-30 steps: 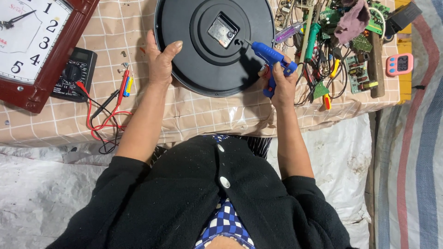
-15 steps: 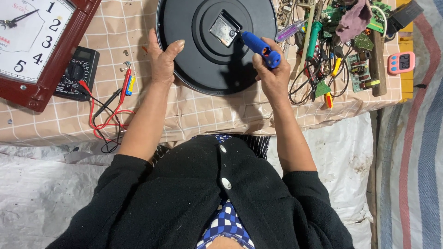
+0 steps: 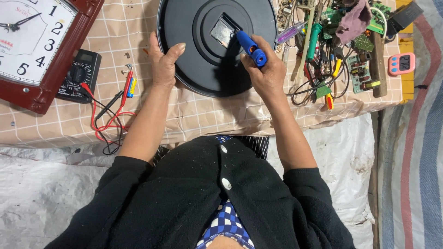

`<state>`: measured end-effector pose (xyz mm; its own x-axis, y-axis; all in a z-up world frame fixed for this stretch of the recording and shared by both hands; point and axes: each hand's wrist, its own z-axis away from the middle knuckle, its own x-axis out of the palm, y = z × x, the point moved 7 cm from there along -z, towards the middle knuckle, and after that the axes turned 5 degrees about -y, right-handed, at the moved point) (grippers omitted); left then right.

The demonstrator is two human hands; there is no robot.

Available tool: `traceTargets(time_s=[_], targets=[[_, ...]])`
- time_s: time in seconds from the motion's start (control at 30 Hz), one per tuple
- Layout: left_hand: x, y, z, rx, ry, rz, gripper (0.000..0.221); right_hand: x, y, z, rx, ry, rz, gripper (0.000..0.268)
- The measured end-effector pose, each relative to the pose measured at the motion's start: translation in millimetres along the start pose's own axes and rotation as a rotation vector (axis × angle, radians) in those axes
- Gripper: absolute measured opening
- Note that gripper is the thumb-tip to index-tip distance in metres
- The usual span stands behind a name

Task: The person is preparing clock components by applying hot glue to a mechanism and assembling it into a frame, then using a screwdriver.

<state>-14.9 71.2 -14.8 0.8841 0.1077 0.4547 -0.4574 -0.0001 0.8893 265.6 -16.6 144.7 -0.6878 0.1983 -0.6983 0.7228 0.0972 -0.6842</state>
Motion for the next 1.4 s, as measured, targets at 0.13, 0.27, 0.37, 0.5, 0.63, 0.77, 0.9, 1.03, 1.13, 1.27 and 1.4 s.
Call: traceTargets(time_s=[0.13,0.27,0.37,0.5,0.63,0.77,0.9,1.03,1.13,1.27,1.4], targets=[[-5,-5,2,-0.029,0.043,-0.016,0.118,11,4,-1,-0.129,0.01,0.162,0.043],[8,17,6,0.049,-0.025,-0.03,0.087,18,10,0,-0.109,0.011,0.295,0.047],[18,30,11,0.109,-0.077,-0.033,0.066,17,12,-2,-0.103,0.003,0.294,0.049],[21,34,13,0.121,-0.101,-0.008,0.059,15,10,-3,-0.118,0.01,0.245,0.048],[16,29,11,0.109,-0.087,-0.021,0.061,9,3,-6,-0.138,0.027,0.161,0.045],[18,29,12,0.106,-0.08,-0.015,0.061,7,5,-13,-0.112,-0.001,0.036,0.044],[15,27,10,0.105,-0.081,-0.031,0.061,7,-2,-19,-0.098,-0.041,-0.053,0.043],[11,21,10,0.084,-0.06,-0.04,0.07,12,2,-23,-0.154,-0.029,-0.088,0.046],[11,22,8,0.117,-0.072,-0.063,0.061,13,0,-28,-0.15,-0.052,-0.133,0.045],[-2,0,3,0.022,0.024,-0.018,0.09,18,4,-35,-0.085,-0.096,-0.236,0.043],[-8,-9,1,-0.024,0.063,0.016,0.112,22,3,-44,-0.069,-0.12,-0.358,0.04]])
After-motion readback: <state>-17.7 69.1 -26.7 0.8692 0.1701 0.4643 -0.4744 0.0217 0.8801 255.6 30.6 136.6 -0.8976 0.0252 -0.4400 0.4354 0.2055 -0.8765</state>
